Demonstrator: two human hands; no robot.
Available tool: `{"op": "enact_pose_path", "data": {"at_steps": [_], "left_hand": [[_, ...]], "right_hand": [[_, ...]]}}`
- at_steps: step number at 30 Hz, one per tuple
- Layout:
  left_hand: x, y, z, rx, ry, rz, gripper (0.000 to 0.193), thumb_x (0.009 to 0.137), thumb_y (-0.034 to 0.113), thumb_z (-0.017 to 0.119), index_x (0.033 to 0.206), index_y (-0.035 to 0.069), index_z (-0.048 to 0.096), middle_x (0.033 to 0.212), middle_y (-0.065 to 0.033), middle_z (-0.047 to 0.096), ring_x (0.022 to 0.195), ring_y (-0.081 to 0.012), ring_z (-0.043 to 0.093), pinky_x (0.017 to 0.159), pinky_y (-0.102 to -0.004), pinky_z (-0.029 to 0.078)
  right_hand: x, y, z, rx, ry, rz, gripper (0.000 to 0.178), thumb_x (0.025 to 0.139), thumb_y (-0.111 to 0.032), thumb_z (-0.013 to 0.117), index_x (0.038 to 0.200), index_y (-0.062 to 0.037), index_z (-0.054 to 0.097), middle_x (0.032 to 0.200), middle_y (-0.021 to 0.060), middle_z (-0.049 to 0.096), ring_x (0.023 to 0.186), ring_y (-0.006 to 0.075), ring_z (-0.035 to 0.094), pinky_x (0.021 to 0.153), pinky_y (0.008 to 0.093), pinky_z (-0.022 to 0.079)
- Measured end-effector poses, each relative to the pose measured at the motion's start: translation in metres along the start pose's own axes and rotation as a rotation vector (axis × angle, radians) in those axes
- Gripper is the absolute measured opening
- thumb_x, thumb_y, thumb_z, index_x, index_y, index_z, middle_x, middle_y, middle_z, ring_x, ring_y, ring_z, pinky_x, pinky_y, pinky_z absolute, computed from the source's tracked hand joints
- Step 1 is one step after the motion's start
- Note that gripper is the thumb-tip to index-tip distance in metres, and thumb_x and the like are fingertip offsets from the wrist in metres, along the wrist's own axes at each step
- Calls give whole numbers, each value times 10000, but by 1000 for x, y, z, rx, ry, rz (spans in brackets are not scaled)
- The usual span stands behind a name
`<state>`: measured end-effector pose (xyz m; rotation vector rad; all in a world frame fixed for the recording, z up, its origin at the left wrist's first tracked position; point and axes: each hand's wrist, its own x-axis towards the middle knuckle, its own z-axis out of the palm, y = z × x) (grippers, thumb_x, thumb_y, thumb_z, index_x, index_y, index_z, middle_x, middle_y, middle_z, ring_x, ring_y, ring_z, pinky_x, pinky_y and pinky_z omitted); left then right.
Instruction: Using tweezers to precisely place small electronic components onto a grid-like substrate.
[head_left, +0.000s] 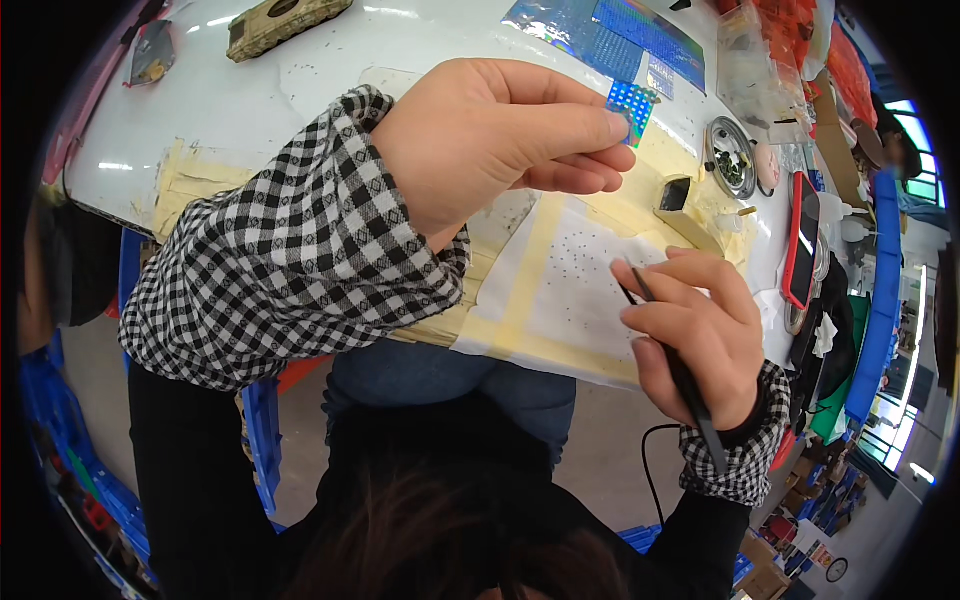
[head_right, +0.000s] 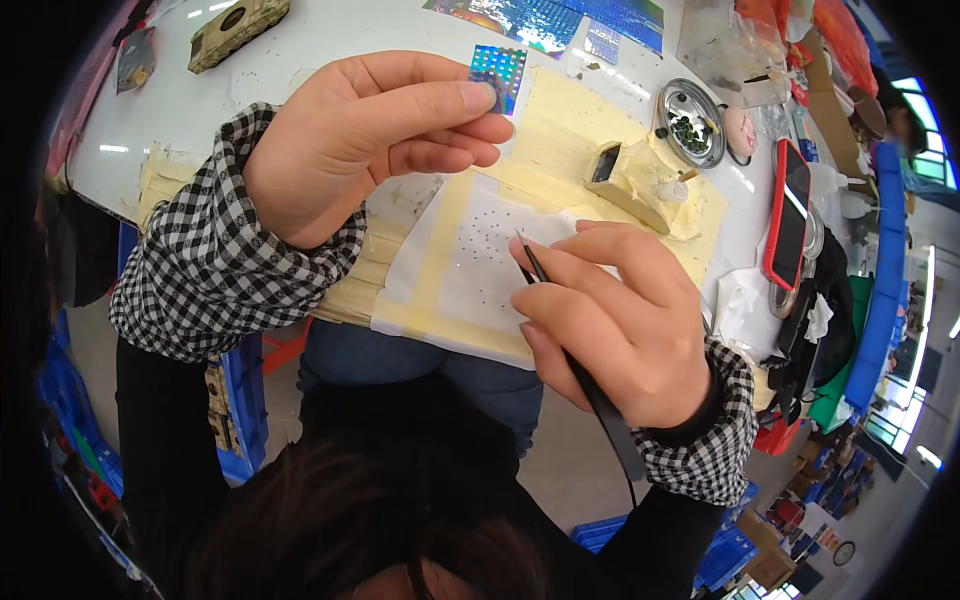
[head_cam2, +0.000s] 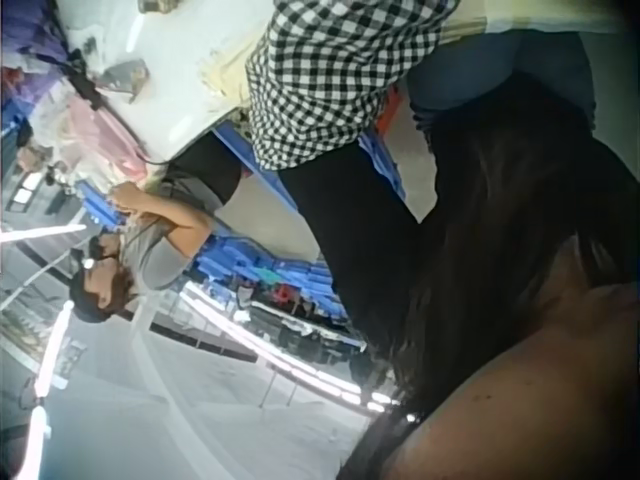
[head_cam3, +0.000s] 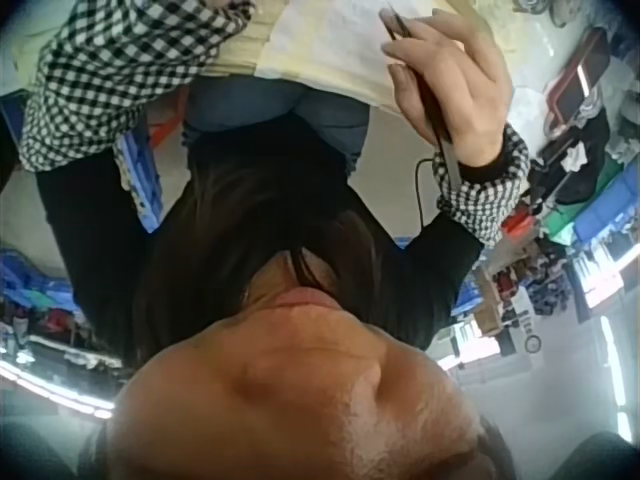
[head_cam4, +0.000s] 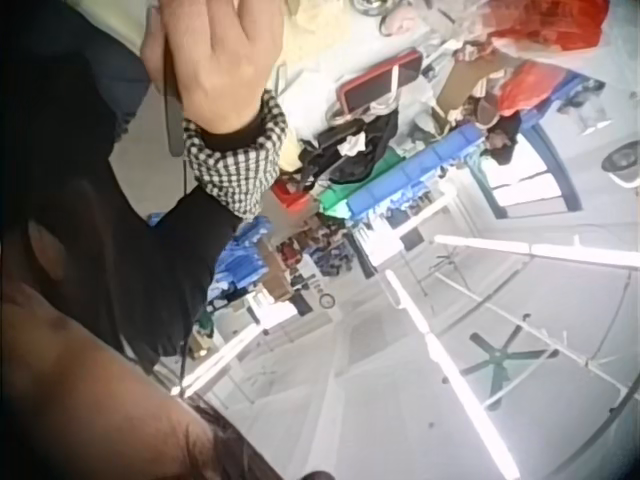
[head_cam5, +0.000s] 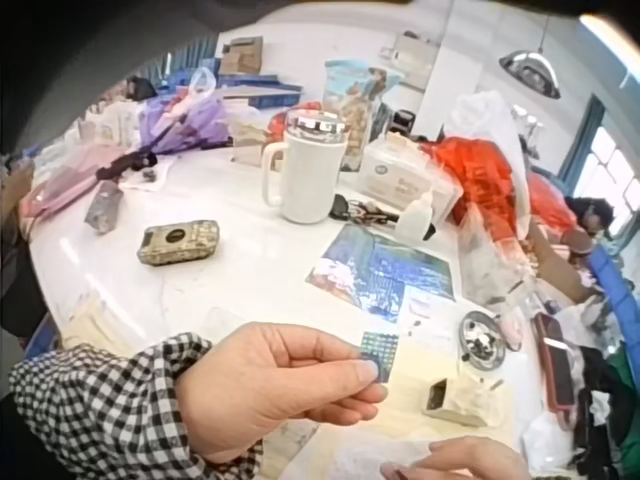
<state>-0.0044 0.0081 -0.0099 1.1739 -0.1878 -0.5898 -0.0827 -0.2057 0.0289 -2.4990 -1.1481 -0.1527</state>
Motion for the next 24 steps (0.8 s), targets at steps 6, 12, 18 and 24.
{"op": "enact_pose_path", "data": {"at_steps": [6,12,18,24], "left_hand": [[-5,5,3,-8,-31,-81,262,884,220,632,1023,-3,636,932,-123,683,839,-151,669,767,-235,530],[-4,3,5,-76,-45,-123,252,895,207,609,1019,-11,629,924,-140,683,821,-157,671,757,-250,541],[-6,3,7,-93,-57,-121,238,898,195,605,1016,-10,630,911,-135,684,810,-156,672,748,-250,541],[-5,2,6,-110,-61,-119,235,901,189,601,1021,-12,628,911,-135,683,806,-156,672,743,-249,542]], "right_hand": [[4,0,-9,104,301,78,191,806,-62,620,996,-43,609,1025,154,676,850,273,585,788,351,484],[10,9,9,180,346,133,240,793,-46,656,1029,-29,614,1048,136,665,874,265,572,806,345,475],[13,10,11,147,332,131,252,772,3,656,1021,-8,618,1029,140,662,852,268,583,779,341,482],[14,13,15,107,352,86,263,750,34,654,1009,0,618,994,142,661,837,269,587,754,339,489]]}}
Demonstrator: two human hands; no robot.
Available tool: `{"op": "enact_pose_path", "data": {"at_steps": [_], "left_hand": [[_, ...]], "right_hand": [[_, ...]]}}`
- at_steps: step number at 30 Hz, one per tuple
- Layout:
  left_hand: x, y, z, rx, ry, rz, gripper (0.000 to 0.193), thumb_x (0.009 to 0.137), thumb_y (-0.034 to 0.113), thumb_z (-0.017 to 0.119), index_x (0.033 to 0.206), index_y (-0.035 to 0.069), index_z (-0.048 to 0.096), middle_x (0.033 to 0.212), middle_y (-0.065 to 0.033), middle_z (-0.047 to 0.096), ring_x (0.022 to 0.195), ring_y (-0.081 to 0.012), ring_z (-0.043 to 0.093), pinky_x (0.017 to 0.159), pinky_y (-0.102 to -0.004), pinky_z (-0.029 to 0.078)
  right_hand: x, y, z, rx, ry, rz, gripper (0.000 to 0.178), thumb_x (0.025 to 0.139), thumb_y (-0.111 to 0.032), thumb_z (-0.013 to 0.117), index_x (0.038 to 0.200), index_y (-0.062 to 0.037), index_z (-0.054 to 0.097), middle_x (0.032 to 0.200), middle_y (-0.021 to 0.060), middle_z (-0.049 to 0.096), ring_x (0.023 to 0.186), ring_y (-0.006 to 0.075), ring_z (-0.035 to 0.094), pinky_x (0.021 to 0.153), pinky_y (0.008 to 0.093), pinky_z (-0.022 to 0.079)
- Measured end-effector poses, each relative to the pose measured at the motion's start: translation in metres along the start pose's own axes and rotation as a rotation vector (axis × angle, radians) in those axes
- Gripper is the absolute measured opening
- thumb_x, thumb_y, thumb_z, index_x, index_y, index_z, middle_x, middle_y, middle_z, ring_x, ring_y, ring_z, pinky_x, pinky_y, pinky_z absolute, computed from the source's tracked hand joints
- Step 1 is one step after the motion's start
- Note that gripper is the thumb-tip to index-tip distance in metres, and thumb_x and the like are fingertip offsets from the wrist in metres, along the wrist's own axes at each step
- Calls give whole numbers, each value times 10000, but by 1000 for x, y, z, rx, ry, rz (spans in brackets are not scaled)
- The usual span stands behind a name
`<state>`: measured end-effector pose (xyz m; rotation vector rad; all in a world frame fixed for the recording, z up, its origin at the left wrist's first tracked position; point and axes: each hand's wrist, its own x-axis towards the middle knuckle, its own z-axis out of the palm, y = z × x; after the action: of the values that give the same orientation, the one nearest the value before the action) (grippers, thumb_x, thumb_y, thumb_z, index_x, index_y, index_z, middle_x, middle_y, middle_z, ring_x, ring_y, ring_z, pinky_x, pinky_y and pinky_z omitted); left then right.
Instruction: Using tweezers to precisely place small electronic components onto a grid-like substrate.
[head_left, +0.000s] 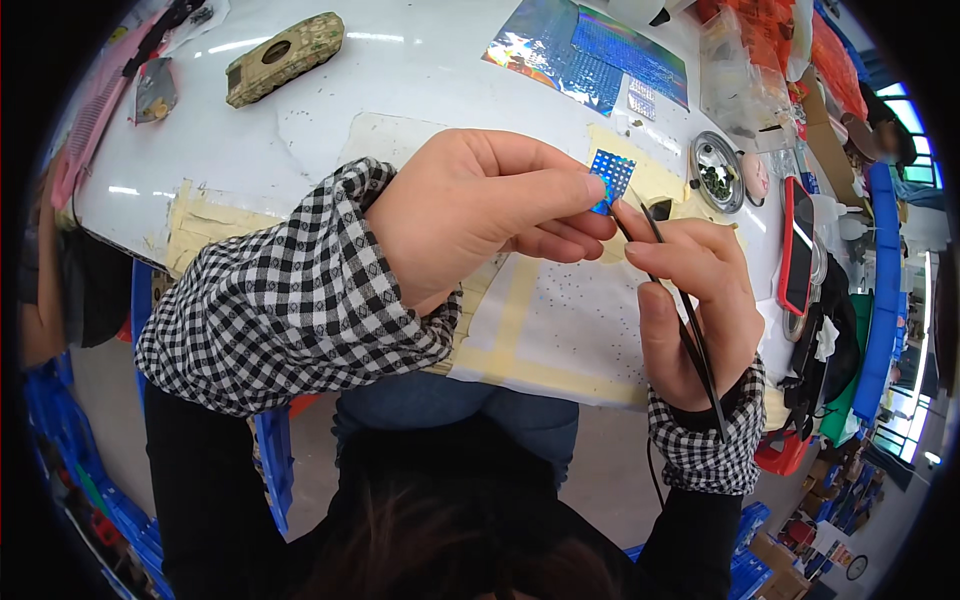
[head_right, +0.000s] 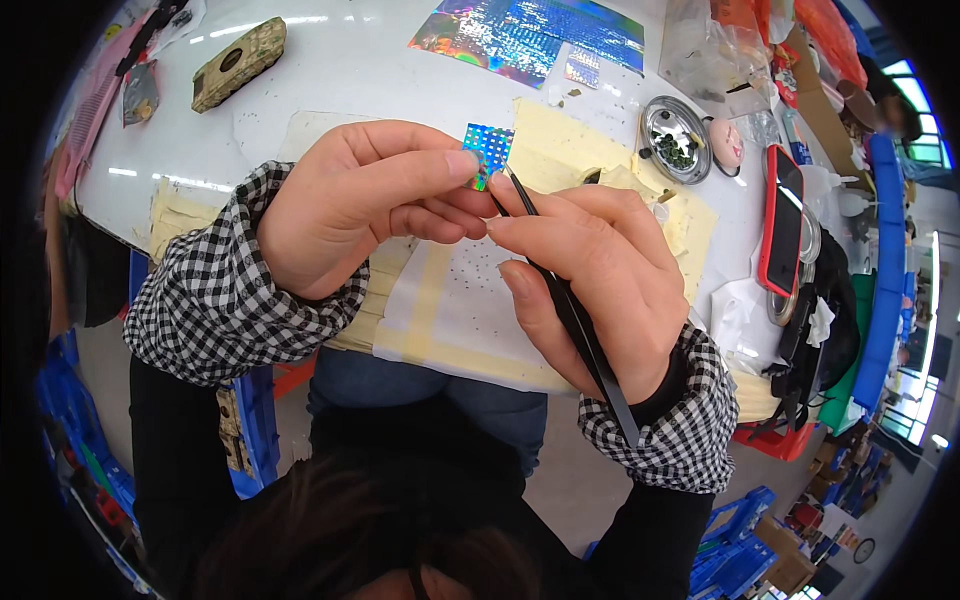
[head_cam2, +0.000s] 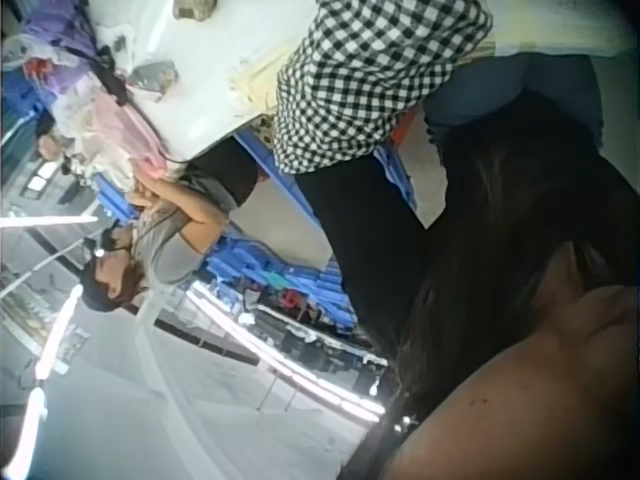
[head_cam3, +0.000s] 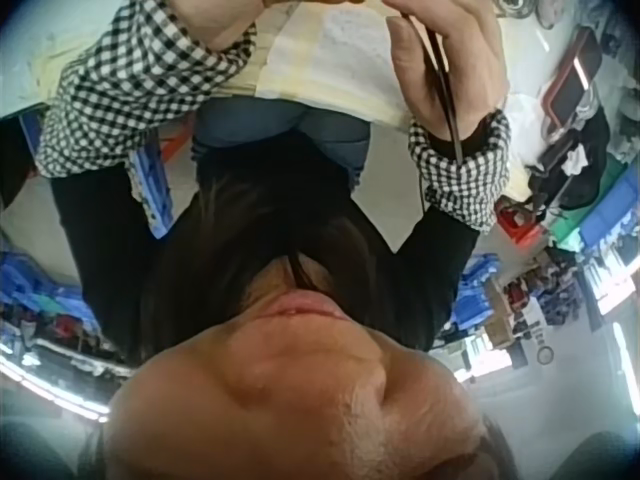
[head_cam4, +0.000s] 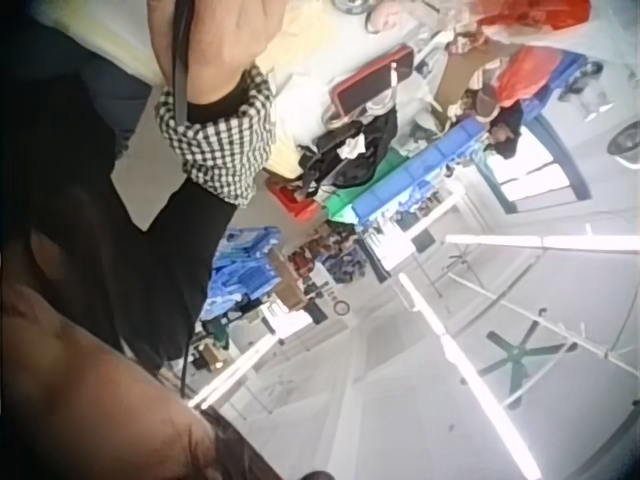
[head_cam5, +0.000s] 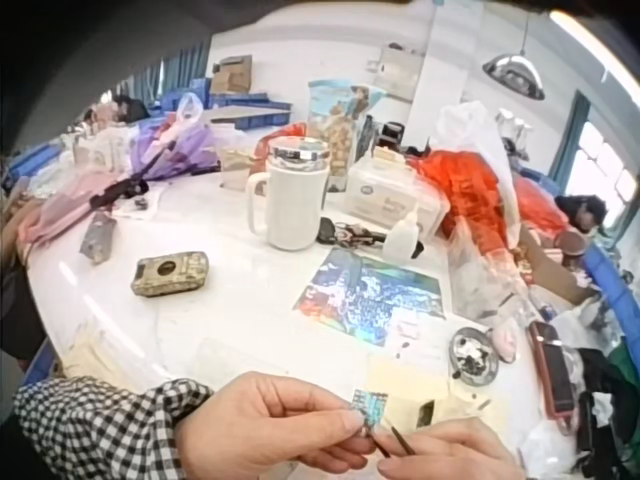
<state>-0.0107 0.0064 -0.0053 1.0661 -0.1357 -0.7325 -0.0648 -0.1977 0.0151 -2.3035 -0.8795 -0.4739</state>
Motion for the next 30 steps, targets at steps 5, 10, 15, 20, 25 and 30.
{"op": "enact_pose_path", "data": {"at_steps": [5,10,15,20,25,30], "left_hand": [[0,1,1,-1,2,-3,232,903,183,597,1025,-13,626,919,-135,681,806,-156,672,749,-249,545],[0,-1,0,1,-12,12,235,905,183,596,1030,-14,625,919,-133,682,818,-155,672,755,-249,546],[0,-2,0,23,-15,37,223,911,174,588,1027,-12,627,921,-130,683,813,-149,672,753,-247,548],[0,-3,0,45,-20,53,208,914,161,582,1015,-14,630,918,-128,685,810,-151,674,750,-245,551],[0,-3,0,50,-34,66,205,913,159,582,1011,-14,630,923,-130,684,827,-155,673,757,-251,550],[0,-1,0,-25,-42,22,204,908,169,587,1006,-3,635,923,-116,681,841,-147,667,754,-239,544]], "right_hand": [[1,-1,-2,-12,4,-3,253,747,46,648,994,4,617,985,143,661,827,268,591,744,335,491],[2,-1,0,-7,12,0,233,745,55,640,972,8,618,968,138,661,815,266,594,728,330,493],[3,-2,-1,-20,19,-2,223,740,62,638,956,9,618,952,136,661,802,269,596,713,330,494],[2,-2,2,-33,43,-15,227,731,71,640,949,9,618,945,134,660,782,273,597,689,328,497],[3,-3,1,-41,47,-14,228,726,74,641,944,10,618,938,134,659,778,276,597,684,329,496],[2,-1,0,-120,32,-76,268,717,36,670,980,6,625,973,152,660,786,274,600,683,337,501]]}}
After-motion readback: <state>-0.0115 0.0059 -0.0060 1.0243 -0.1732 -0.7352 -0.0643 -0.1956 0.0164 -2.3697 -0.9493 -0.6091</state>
